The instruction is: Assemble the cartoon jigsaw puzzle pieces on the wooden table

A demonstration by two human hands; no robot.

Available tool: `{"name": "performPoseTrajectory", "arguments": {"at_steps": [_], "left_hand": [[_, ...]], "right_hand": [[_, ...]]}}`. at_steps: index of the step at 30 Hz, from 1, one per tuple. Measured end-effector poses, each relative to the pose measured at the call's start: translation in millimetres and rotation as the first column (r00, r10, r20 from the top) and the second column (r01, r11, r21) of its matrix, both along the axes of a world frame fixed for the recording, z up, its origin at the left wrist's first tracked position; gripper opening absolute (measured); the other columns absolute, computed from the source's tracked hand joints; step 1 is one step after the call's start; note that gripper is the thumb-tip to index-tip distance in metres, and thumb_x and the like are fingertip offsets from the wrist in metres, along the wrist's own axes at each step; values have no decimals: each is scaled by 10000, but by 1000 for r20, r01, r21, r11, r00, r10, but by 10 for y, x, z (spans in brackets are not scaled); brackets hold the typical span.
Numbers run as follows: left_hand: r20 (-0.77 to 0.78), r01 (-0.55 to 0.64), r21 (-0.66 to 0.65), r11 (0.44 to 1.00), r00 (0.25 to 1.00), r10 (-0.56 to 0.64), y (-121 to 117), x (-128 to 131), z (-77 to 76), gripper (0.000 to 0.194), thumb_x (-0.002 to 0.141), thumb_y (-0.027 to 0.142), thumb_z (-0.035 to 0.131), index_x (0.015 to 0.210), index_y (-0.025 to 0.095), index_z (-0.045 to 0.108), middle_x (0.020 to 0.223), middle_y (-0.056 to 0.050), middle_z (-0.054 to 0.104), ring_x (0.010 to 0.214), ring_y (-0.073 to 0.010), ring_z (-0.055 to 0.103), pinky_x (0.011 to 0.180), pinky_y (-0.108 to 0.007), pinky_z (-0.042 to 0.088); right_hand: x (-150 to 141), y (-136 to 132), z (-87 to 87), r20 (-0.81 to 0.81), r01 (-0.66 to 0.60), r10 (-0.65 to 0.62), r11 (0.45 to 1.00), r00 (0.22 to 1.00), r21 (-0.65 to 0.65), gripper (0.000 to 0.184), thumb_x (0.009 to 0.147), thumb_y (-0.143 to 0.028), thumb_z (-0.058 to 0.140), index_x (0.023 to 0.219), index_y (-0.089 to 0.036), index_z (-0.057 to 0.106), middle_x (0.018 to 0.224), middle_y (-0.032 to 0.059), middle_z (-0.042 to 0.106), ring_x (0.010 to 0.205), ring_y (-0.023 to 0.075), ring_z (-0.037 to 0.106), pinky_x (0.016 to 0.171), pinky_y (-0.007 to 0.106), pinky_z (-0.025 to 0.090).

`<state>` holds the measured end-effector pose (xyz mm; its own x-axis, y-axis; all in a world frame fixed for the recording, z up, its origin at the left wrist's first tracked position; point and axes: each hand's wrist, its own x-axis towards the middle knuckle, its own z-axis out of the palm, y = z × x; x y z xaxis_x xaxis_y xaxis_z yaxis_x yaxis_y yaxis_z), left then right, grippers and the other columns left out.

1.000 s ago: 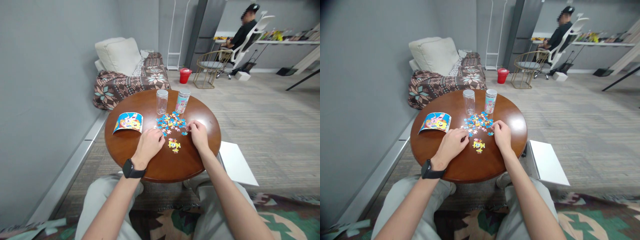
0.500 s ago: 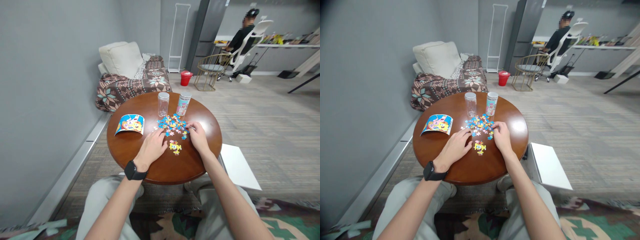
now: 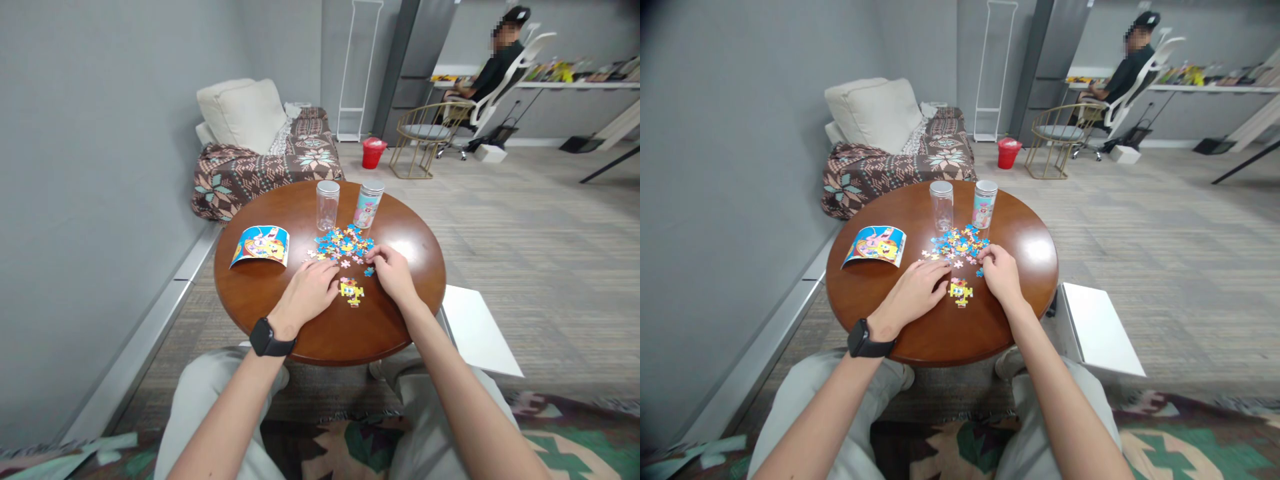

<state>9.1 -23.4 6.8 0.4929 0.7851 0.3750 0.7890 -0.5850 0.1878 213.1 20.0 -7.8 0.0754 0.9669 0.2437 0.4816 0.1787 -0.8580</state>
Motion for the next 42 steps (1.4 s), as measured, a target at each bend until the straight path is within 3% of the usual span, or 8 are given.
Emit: {"name": "performPoseTrajectory", "arguments": {"at_steps": [6, 10, 14, 19, 24, 29, 34, 42], "left_hand": [[44, -228, 68, 971, 973, 225, -12, -16, 77, 260, 910, 123, 493, 734, 168, 679, 827, -77, 750, 807, -213, 679, 926, -395, 495], [16, -280, 59, 958, 960, 280, -20, -16, 73, 316, 917, 162, 495, 652, 161, 667, 746, -97, 745, 709, -208, 666, 963, -428, 470], [2, -238, 19, 971, 971, 238, -8, -10, 43, 262, 913, 162, 503, 729, 165, 690, 812, -85, 757, 764, -209, 682, 959, -420, 465], [-26, -155, 2, 988, 988, 155, 3, -14, -7, 186, 887, 123, 527, 949, 163, 698, 1096, -101, 744, 1037, -232, 675, 968, -399, 467], [-31, -182, 14, 983, 983, 183, -3, -15, -16, 204, 892, 119, 516, 1010, 163, 675, 1183, -111, 714, 1115, -250, 648, 992, -411, 461], [-47, -163, -27, 986, 986, 162, -8, -10, 22, 176, 899, 114, 506, 962, 169, 661, 1093, -91, 731, 1054, -242, 665, 974, -407, 471], [6, -129, -33, 991, 992, 130, -4, -12, 33, 196, 886, 101, 515, 1013, 159, 652, 1156, -110, 709, 1108, -250, 648, 996, -416, 486], [70, 126, -60, 990, 990, -122, -17, 0, -7, 308, 924, 134, 526, 1198, 186, 657, 1320, -91, 663, 1241, -220, 609, 1078, -402, 470]], "right_hand": [[6, 17, -15, 5, -1, 1, 999, 1000, 32, 195, 707, -227, 412, 712, -229, 607, 797, 34, 683, 776, 209, 630, 772, 349, 493], [10, 35, -26, 25, 27, -30, 993, 999, 114, 177, 711, -213, 416, 732, -231, 591, 833, 40, 664, 826, 218, 612, 817, 364, 483], [19, 61, -56, 7, 89, -91, 981, 996, 171, 196, 675, -171, 412, 783, -223, 566, 859, 55, 636, 837, 217, 593, 811, 359, 484], [43, 97, -106, -84, 102, -90, 984, 992, 143, 300, 564, -140, 405, 820, -217, 539, 884, 54, 605, 816, 203, 588, 786, 351, 505], [60, 104, -106, -78, 124, -113, 982, 990, 143, 289, 561, -127, 415, 808, -218, 535, 883, 51, 606, 800, 197, 583, 772, 344, 514], [79, 87, -117, 67, 119, -133, 977, 989, 174, 220, 646, -115, 448, 778, -213, 594, 888, 61, 600, 821, 210, 584, 846, 377, 504], [92, 82, -194, 256, 149, -183, 978, 949, 143, 184, 734, -203, 559, 862, -202, 692, 928, 78, 574, 856, 245, 584, 920, 442, 489], [124, 102, -202, 297, 143, -183, 978, 937, 152, 130, 738, -291, 681, 837, -207, 678, 888, 62, 556, 857, 253, 574, 922, 449, 488]]}}
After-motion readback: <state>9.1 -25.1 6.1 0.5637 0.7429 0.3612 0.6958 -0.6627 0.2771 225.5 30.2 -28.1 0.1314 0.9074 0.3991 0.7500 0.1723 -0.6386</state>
